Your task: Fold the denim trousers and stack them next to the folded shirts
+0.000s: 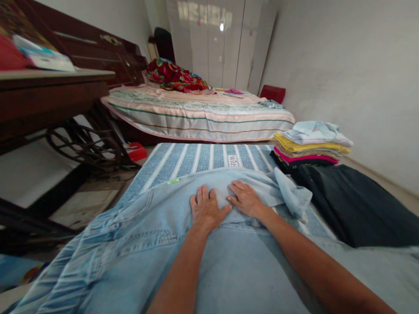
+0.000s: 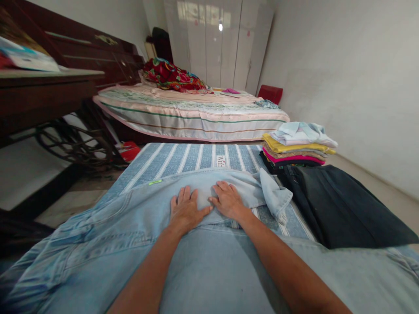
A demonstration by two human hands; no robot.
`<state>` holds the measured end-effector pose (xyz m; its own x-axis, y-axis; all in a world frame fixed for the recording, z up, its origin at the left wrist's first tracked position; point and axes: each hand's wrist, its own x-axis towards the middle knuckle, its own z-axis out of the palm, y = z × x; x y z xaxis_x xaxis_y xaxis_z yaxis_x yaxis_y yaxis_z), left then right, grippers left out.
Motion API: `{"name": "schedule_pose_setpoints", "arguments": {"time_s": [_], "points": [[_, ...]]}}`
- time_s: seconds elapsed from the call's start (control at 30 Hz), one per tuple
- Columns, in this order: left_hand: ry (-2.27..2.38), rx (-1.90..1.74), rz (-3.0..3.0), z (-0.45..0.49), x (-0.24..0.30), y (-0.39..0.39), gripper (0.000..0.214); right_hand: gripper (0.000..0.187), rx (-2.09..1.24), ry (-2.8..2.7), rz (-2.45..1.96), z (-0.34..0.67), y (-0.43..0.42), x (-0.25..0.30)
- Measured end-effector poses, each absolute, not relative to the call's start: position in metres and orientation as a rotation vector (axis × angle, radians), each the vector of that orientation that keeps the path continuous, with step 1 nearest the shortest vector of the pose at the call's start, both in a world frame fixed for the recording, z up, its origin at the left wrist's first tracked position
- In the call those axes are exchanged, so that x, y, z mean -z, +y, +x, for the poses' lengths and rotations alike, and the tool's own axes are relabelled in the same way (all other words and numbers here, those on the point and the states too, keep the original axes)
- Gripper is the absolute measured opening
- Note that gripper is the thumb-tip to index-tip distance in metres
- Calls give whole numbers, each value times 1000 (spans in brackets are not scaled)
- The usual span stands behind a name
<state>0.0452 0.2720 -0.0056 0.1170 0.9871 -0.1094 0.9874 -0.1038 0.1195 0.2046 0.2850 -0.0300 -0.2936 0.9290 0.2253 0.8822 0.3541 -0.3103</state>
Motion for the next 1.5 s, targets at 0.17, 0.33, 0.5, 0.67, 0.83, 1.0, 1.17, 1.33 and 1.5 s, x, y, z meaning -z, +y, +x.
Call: {"name": "schedule_pose_setpoints", "arguments": {"time_s": [0.17,0.33,0.5,0.67,0.83,1.0,1.17,1.33,1.5], "points": [[1950,17,2215,41,5,275,76,16,-116,-2176,-1302,213,254,18],[1961,-2,2241,39,7,276,71,21,-1,-2439,-1019,215,213,11],[1962,-12,2252,40,5,274,68,27,128,-2599,-1140,214,212,11],[1965,-13,2255,40,7,275,68,21,214,-2713,-1128,209,223,6],[1966,-6,2239,39,7,276,64,28,338,-2716,-1136,205,232,7],[1972,-28,2254,38,7,274,58,29,438,-2594,-1007,198,237,17],[1967,-63,2289,38,9,274,57,28,438,-2510,-939,189,239,24],[1958,-61,2243,39,8,274,60,27,438,-2471,-961,191,235,21],[1963,-90,2251,39,11,274,61,27,308,-2343,-1191,191,213,13]]}}
